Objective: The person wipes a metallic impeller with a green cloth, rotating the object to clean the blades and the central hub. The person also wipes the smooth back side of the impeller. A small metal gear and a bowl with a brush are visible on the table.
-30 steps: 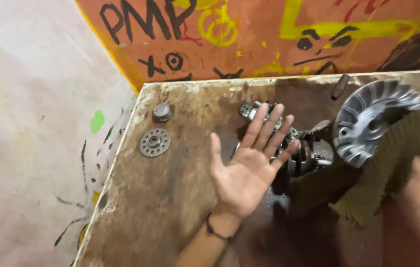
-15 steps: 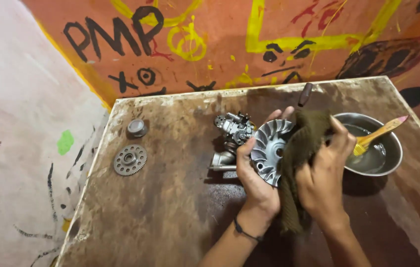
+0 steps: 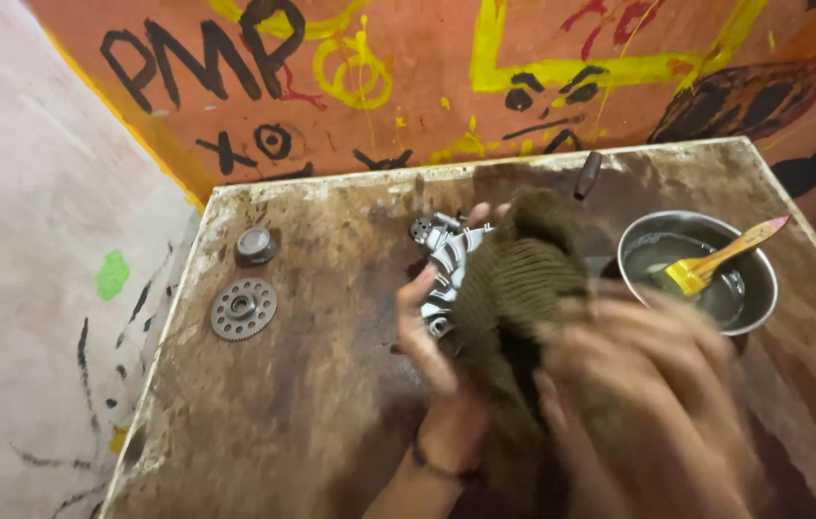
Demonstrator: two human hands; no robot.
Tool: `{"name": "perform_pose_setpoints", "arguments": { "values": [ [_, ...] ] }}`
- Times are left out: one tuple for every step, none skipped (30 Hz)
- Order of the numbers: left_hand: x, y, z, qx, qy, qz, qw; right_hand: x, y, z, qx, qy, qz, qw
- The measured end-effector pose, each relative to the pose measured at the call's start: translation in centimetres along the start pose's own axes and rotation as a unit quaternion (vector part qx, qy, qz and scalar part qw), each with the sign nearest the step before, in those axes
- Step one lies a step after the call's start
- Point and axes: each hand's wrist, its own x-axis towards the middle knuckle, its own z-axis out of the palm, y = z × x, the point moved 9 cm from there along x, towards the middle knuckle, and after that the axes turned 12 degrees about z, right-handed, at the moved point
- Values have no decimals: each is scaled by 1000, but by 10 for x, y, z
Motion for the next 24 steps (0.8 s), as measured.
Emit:
{"name": "perform_pose_setpoints", "arguments": {
  "values": [
    [1, 6, 4, -3, 15, 5, 1000, -1, -7, -4, -2, 2, -18, 1000],
    [2, 11, 6, -6, 30, 9, 1000, -3, -14, -7, -5, 5, -36, 999],
    [-1, 13, 2, -5, 42, 6, 999, -9, -16, -9, -5, -4, -27, 1000],
    [-3, 19, 0, 15, 38, 18, 999, -16, -24, -11, -6, -8, -43, 999],
    [-2, 24, 1, 34, 26, 29, 999, -22, -32, -13, -8, -6, -63, 998],
    [-6, 23, 1, 34, 31, 24, 999, -25, -35, -14, -9, -8, -56, 998],
    [-4, 24, 9, 36, -5, 35, 999, -25, -42, -16, -12, -1, -86, 996],
    [-2, 25, 18, 39, -41, 47, 997, -25, -50, -18, -15, 6, -115, 993],
    [-3, 27, 22, 42, -39, 52, 997, -19, -43, -4, -11, 2, -118, 993],
    [-5, 28, 31, 61, -71, 58, 994, -11, -34, 15, -67, -10, -101, 993],
    [-5, 25, 41, 76, -106, 58, 990, -3, -22, 33, -129, -17, -82, 988],
    [-4, 24, 38, 75, -107, 58, 990, -12, -14, 38, -130, -16, -82, 988],
    [0, 19, 33, -6, -85, 31, 996, -19, -8, 47, -109, -42, -97, 988],
    [4, 14, 29, -88, -64, 2, 994, -27, -3, 57, -88, -69, -112, 987],
    [5, 15, 25, -86, -62, 5, 994, -27, 6, 58, -85, -72, -113, 987],
    [6, 14, 21, -85, -65, -1, 994, -28, 12, 57, -62, -63, -126, 988],
    [6, 13, 17, -86, -67, -7, 994, -30, 19, 56, -40, -56, -138, 988],
    [3, 14, 16, -85, -63, -3, 994, -32, 18, 55, -38, -60, -139, 988],
    [5, 13, 13, -59, -43, -7, 997, -30, 18, 51, -32, -47, -141, 988],
    [6, 12, 10, -34, -22, -10, 999, -27, 19, 46, -26, -34, -143, 989],
    [3, 11, 13, -34, -25, -11, 999, -29, 28, 45, -27, -32, -144, 989],
    [1, 12, 20, -28, -51, 5, 998, -32, 36, 39, -19, -11, -162, 987],
    [-3, 14, 26, -22, -75, 21, 997, -36, 43, 35, -10, 8, -179, 984],
    [-5, 13, 30, -23, -75, 20, 997, -35, 49, 37, -11, 9, -178, 984]
  ]
}}
